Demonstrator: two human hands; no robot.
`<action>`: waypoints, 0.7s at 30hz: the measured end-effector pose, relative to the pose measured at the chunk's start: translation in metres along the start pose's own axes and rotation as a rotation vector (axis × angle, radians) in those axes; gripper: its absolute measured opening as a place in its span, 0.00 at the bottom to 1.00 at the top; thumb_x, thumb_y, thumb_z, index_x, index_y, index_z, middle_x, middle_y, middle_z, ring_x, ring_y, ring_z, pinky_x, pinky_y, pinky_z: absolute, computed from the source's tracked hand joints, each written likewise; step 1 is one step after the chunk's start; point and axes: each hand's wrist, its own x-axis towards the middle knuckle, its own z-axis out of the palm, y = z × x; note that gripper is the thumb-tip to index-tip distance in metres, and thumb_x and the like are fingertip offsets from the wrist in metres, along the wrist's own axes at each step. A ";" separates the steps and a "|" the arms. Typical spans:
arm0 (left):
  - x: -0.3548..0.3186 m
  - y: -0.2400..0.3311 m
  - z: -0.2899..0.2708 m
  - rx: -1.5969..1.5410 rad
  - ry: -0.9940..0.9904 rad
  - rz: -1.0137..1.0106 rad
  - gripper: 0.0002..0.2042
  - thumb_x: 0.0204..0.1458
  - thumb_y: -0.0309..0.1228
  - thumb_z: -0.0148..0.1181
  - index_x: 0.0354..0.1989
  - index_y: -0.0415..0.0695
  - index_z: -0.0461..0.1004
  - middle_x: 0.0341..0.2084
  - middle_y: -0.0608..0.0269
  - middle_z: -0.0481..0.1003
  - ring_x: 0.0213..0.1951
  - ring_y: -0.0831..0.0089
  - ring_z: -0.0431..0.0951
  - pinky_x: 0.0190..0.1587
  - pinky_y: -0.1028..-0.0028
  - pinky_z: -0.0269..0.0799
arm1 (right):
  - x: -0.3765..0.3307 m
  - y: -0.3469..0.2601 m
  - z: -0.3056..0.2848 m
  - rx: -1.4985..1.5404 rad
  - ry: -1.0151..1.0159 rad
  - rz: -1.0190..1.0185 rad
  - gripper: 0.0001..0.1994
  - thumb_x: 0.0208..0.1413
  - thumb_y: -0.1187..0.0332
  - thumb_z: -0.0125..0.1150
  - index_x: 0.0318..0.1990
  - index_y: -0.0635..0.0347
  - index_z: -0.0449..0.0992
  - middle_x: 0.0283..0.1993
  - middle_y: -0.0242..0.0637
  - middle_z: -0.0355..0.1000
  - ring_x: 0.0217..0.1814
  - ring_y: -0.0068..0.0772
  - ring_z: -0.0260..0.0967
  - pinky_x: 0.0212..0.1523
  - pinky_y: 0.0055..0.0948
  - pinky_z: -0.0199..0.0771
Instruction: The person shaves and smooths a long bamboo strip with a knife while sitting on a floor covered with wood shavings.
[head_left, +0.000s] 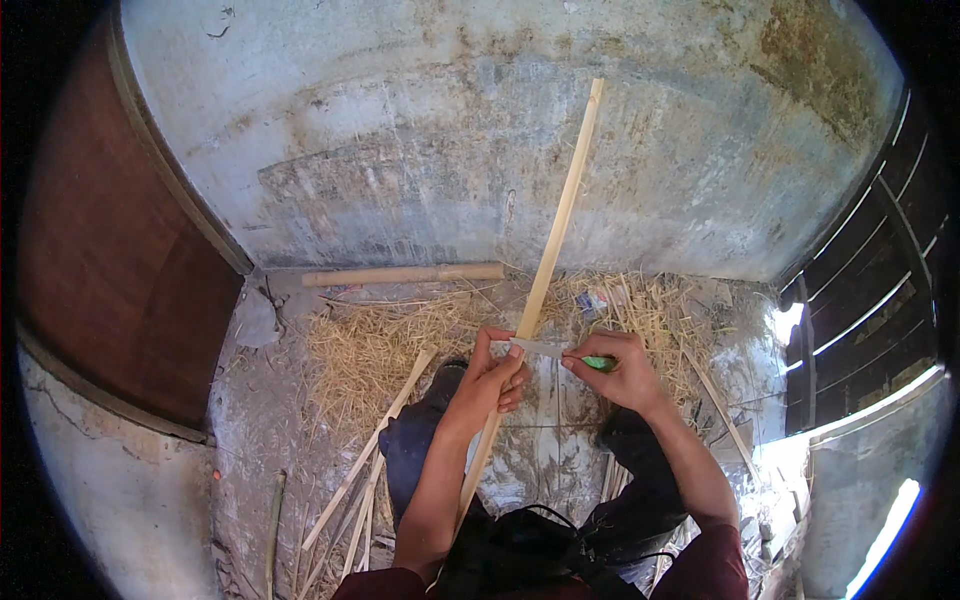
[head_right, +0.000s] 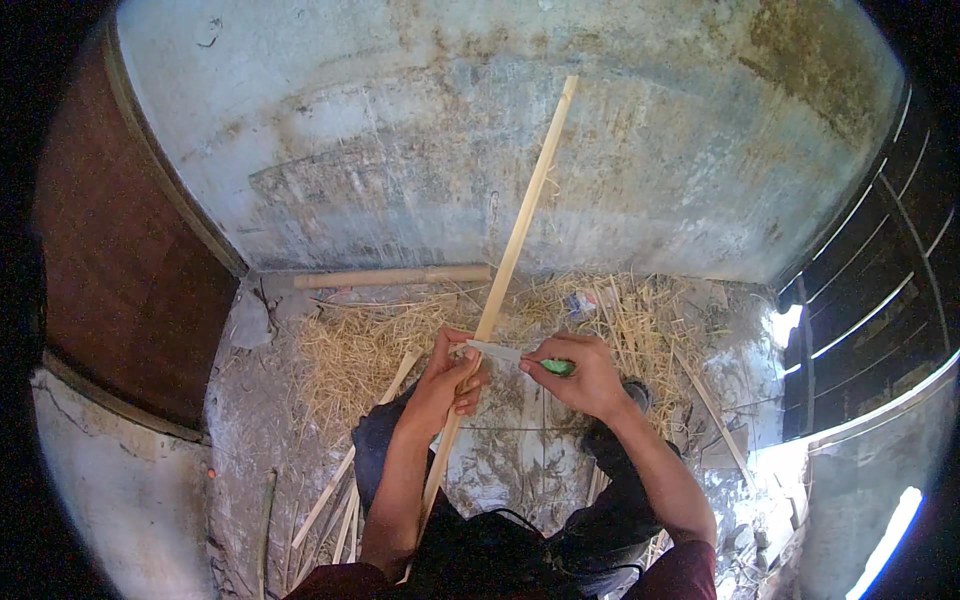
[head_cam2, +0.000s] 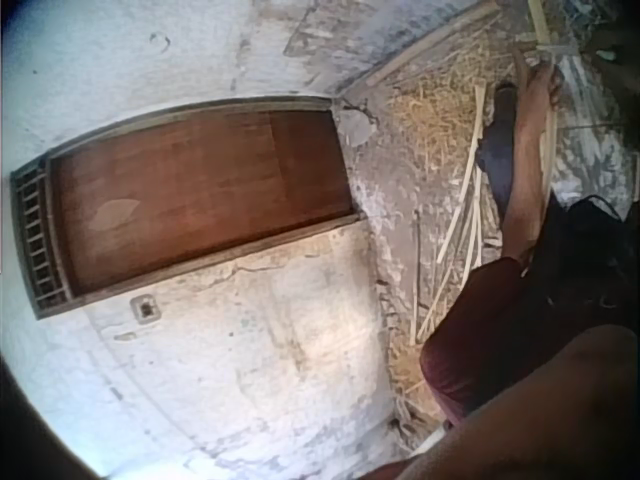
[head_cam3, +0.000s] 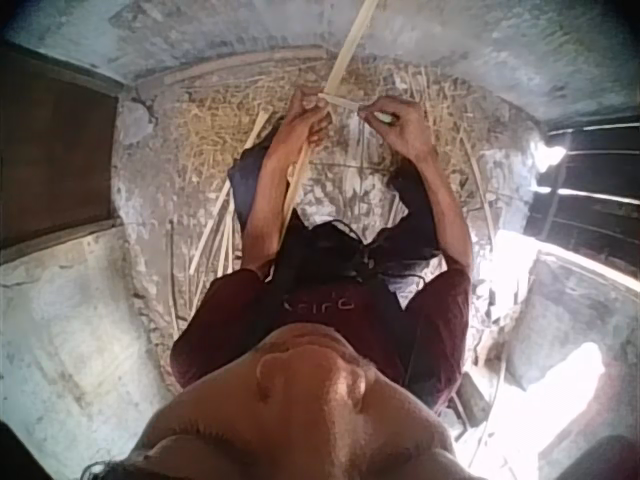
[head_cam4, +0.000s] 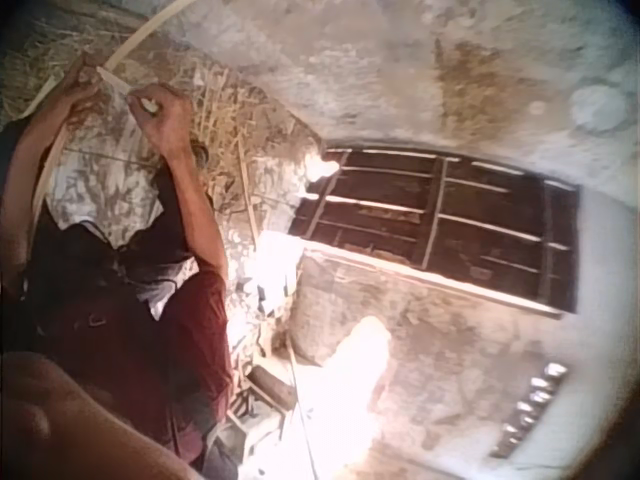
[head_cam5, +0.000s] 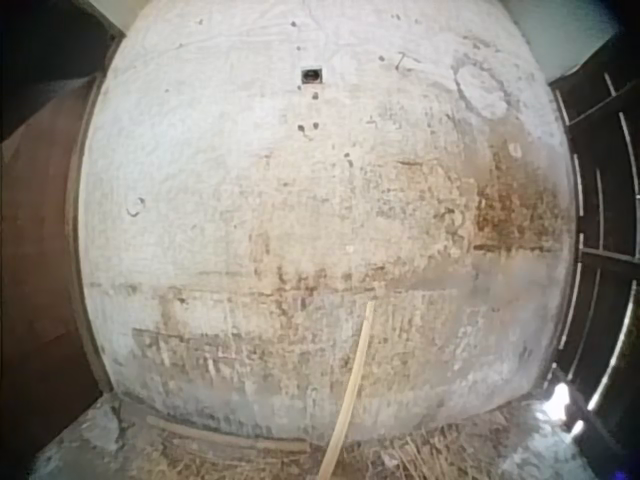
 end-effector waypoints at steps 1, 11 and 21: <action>0.000 0.001 -0.001 -0.013 -0.008 -0.002 0.11 0.75 0.42 0.53 0.57 0.57 0.60 0.24 0.71 0.64 0.17 0.84 0.57 0.19 0.79 0.54 | -0.001 0.003 0.003 0.036 0.003 0.016 0.05 0.55 0.72 0.78 0.35 0.60 0.86 0.35 0.41 0.82 0.34 0.42 0.82 0.36 0.36 0.78; -0.007 0.006 -0.010 -0.180 -0.187 0.028 0.13 0.76 0.46 0.49 0.62 0.59 0.61 0.28 0.67 0.66 0.16 0.82 0.59 0.14 0.78 0.53 | -0.002 0.000 0.024 0.137 0.112 -0.114 0.06 0.54 0.76 0.79 0.37 0.60 0.86 0.31 0.38 0.79 0.31 0.35 0.77 0.33 0.33 0.74; -0.007 0.003 -0.010 -0.150 -0.238 0.035 0.16 0.77 0.52 0.41 0.64 0.61 0.59 0.31 0.64 0.66 0.26 0.74 0.71 0.23 0.73 0.67 | -0.002 -0.008 0.026 0.091 0.132 -0.122 0.07 0.54 0.75 0.79 0.39 0.61 0.87 0.30 0.38 0.77 0.29 0.34 0.76 0.30 0.33 0.73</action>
